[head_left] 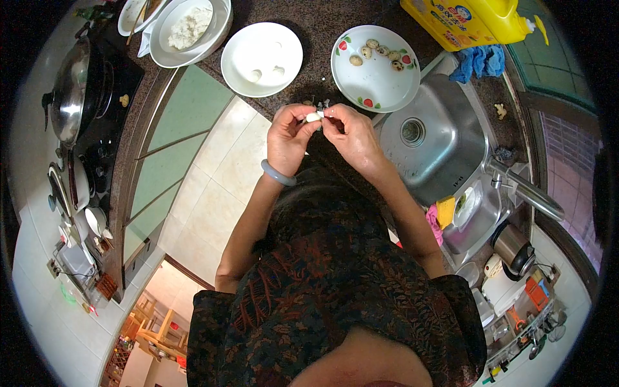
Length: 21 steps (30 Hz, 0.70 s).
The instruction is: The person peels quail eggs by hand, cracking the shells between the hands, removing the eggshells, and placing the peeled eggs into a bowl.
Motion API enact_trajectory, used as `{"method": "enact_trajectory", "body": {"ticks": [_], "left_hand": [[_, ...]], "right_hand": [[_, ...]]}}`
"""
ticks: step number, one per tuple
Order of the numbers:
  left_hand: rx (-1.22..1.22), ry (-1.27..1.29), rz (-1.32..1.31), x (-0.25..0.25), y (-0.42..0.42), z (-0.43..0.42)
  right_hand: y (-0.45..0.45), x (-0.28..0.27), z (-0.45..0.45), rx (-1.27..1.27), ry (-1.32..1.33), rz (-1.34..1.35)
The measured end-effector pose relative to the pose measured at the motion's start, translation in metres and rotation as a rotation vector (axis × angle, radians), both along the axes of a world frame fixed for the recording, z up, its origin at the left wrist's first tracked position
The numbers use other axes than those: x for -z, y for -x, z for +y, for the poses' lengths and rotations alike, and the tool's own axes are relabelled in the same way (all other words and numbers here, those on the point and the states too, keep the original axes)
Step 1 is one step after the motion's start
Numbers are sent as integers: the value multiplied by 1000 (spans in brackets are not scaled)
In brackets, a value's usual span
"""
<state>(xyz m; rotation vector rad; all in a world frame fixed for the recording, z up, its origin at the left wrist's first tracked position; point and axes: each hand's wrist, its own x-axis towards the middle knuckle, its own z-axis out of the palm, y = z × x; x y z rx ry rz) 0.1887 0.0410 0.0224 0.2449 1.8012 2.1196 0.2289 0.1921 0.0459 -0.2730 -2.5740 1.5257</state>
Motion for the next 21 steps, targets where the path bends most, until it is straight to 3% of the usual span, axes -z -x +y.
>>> {"method": "enact_trajectory", "body": {"ticks": [5, 7, 9, 10, 15, 17, 21], "left_hand": [[4, 53, 73, -1, 0, 0], [52, -10, -37, 2, 1, -3], [64, -57, -182, -2, 4, -8], [77, -104, -328, -5, 5, -9], [81, -151, -433, -8, 8, -11], [91, -121, -454, -8, 9, -12], [46, -319, -601, -10, 10, -13]], "right_hand": [[0, 1, -1, 18, -24, 14], [-1, 7, -1, 29, -41, 41], [-4, 16, 0, 74, 278, -79], [-4, 19, 2, 74, 278, -79], [-2, 9, 7, 49, 761, -259], [-2, 0, 10, 44, 770, -285], [-3, 5, 14, 35, 779, -294]]}}
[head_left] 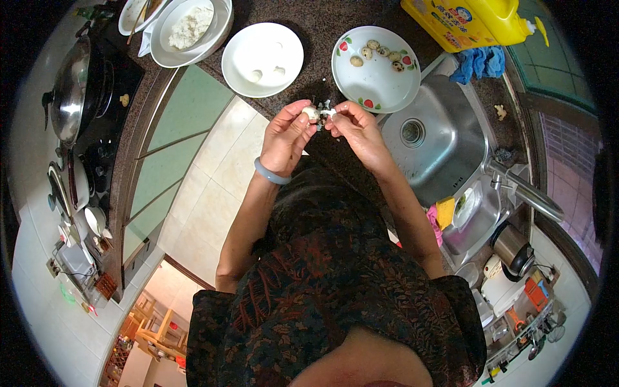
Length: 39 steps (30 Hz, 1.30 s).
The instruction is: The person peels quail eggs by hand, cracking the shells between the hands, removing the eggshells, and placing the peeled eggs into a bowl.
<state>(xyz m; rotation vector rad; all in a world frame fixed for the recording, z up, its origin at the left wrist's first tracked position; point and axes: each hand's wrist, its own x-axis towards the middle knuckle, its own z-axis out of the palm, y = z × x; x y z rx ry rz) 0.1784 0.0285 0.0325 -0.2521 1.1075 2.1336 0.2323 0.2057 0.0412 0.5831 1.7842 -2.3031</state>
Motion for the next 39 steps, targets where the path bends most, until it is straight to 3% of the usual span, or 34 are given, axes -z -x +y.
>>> {"method": "enact_trajectory", "body": {"ticks": [5, 10, 15, 25, 30, 32, 34, 39], "left_hand": [[-75, -66, -78, 0, 1, 3], [-75, 65, 15, 3, 0, 6], [-82, 48, -3, 5, 1, 4], [-25, 51, -39, 5, 1, 3], [4, 34, -51, 1, 2, 5], [12, 28, -52, 3, 2, 6], [39, 93, -7, 6, 1, 6], [51, 222, 68, 4, -2, 9]], "right_hand": [[-4, 5, -2, -6, -19, 36], [-5, -2, -5, -60, -80, 176], [-1, -16, 3, -39, 162, 69], [-1, -14, 6, 14, 195, 50], [-3, -6, -3, 36, -50, 204], [-2, -10, 3, -45, -136, 149], [-1, -14, 4, -125, -222, 93], [2, -14, -5, -84, -544, 247]]}}
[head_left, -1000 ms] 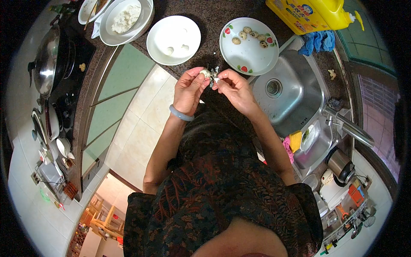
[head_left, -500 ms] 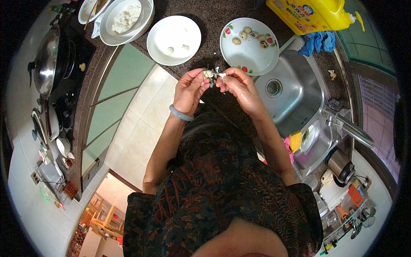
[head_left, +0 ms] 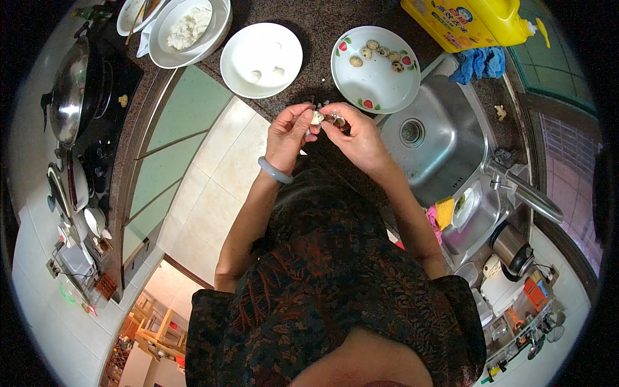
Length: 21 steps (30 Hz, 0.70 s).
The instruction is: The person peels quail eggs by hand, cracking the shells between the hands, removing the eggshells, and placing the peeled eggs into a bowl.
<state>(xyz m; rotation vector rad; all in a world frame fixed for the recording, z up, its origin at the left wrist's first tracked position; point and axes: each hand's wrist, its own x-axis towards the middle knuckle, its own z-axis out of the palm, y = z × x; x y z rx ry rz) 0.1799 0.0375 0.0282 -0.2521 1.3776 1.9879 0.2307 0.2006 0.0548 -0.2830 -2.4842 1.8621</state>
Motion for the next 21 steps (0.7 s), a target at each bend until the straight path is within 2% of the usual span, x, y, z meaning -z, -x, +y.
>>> {"method": "enact_trajectory", "body": {"ticks": [6, 14, 21], "left_hand": [[18, 53, 46, -1, -1, -1], [61, 75, 157, 1, -2, -2], [-14, 139, 404, 2, -9, 5]], "right_hand": [[2, 5, -1, 23, -101, 16], [1, 0, -4, 55, -111, -55], [2, -1, -7, 68, -174, -34]]}}
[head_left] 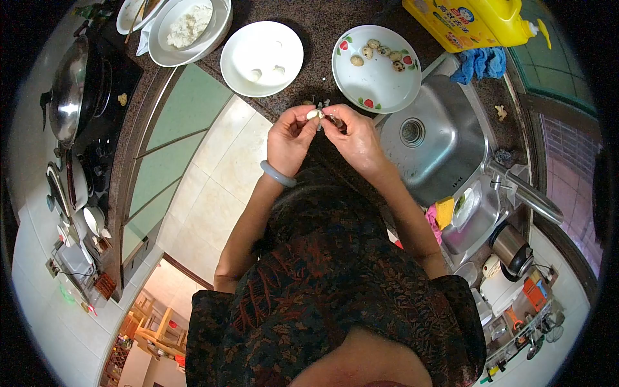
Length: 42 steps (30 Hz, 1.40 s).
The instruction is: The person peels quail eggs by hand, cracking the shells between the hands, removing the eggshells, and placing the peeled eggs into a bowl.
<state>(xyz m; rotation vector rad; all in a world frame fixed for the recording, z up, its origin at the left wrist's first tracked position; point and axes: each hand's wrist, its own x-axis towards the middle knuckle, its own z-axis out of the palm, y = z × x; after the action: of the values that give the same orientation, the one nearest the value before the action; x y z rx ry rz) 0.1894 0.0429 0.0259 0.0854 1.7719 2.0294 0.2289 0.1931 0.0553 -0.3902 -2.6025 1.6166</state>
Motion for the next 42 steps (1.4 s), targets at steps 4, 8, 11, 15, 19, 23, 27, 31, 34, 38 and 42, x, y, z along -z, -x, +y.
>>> {"method": "enact_trajectory", "body": {"ticks": [4, 8, 11, 15, 19, 23, 27, 31, 34, 38, 42], "left_hand": [[-19, 165, 73, -1, -3, 0], [-30, 139, 77, -2, -3, 1], [-36, 61, 63, 0, -3, 1], [-41, -24, 3, 2, -1, -2], [-49, 11, 37, 6, -2, -3], [-55, 74, 60, 9, -3, -3], [-48, 181, 137, 10, -4, -3], [-40, 229, 165, 14, -4, -2], [-43, 204, 141, 10, -4, -1], [-31, 137, 88, 5, -2, -1], [-10, -18, -77, 2, 1, -1]], "right_hand": [[0, 3, -6, 21, -31, 51], [0, 4, -9, 48, -53, 49], [0, 6, -9, 65, -51, 55], [-2, 9, -8, 34, -77, 50], [-1, 5, -10, 33, 23, 35], [-1, 5, -13, 37, -48, 72], [1, 3, -16, 60, -123, 115], [3, 1, -16, 76, -152, 83], [4, 5, -14, 75, -172, 108], [5, 7, -12, 97, -135, 140], [6, 3, -9, 119, -58, 82]]}}
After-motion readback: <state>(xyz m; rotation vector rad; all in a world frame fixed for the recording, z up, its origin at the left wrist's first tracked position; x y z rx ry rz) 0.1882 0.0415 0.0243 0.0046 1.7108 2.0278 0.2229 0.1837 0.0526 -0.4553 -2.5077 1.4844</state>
